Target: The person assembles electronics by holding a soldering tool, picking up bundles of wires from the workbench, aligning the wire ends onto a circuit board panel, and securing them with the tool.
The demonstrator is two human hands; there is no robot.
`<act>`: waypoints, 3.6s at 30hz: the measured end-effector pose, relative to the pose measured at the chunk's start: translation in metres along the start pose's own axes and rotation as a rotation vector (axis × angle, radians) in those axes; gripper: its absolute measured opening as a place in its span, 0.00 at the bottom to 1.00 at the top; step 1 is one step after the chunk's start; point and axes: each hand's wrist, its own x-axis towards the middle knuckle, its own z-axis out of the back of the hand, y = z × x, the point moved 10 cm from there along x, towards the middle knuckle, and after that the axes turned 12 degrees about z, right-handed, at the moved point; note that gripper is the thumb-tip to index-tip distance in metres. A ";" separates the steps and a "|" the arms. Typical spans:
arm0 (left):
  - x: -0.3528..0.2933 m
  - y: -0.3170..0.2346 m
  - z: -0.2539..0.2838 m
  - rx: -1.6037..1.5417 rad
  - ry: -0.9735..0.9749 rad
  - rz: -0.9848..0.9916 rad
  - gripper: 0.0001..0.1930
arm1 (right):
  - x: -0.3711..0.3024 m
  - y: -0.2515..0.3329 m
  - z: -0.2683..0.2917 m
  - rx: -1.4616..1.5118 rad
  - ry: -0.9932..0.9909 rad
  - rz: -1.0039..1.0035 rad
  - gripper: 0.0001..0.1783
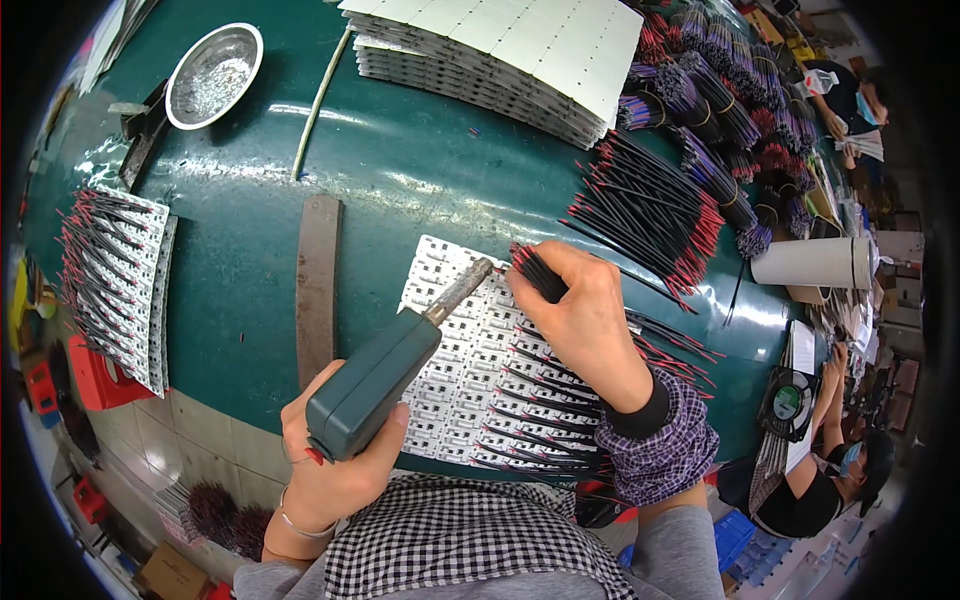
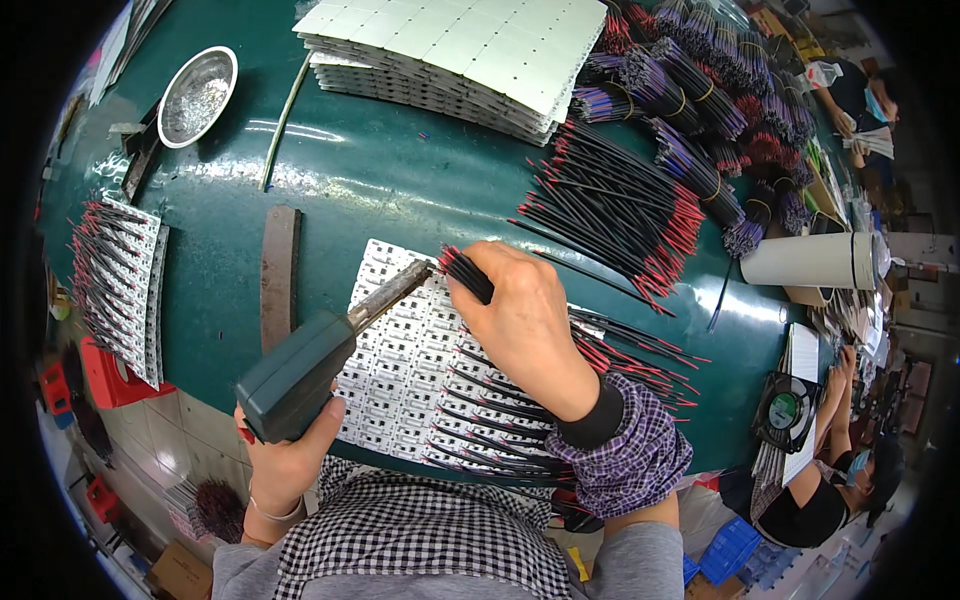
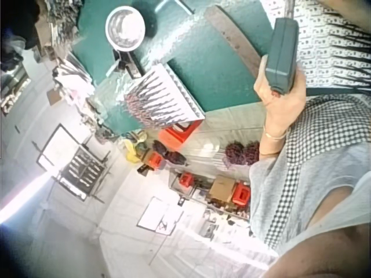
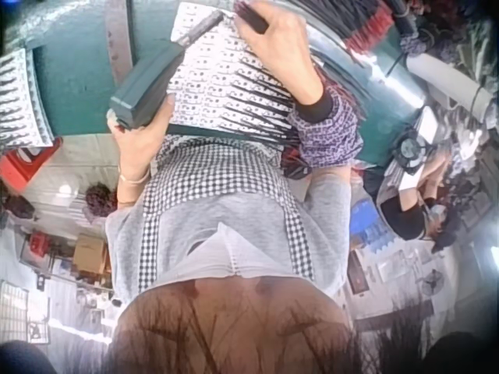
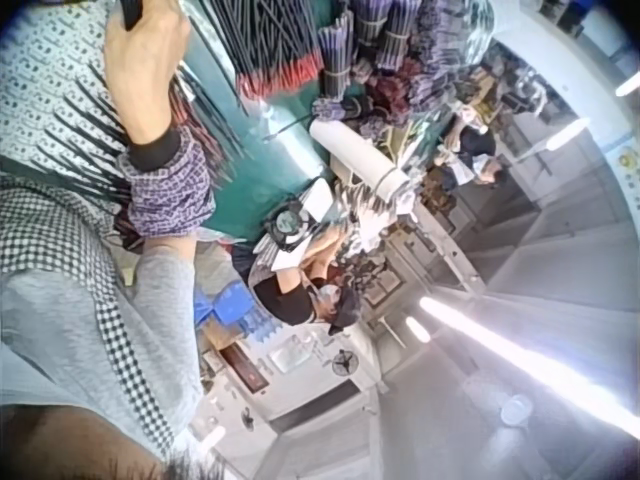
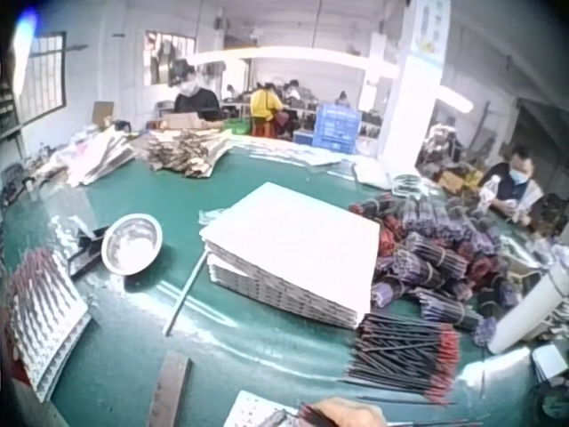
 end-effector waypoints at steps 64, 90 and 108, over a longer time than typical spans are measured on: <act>-0.022 0.008 0.023 0.027 -0.152 0.031 0.13 | 0.004 0.004 0.003 0.060 0.053 0.124 0.10; -0.026 0.019 0.016 0.055 -0.031 0.002 0.18 | -0.014 0.008 -0.006 0.062 -0.027 0.041 0.09; -0.017 0.003 0.005 0.090 0.020 0.013 0.08 | -0.014 0.011 -0.008 0.035 -0.019 0.074 0.09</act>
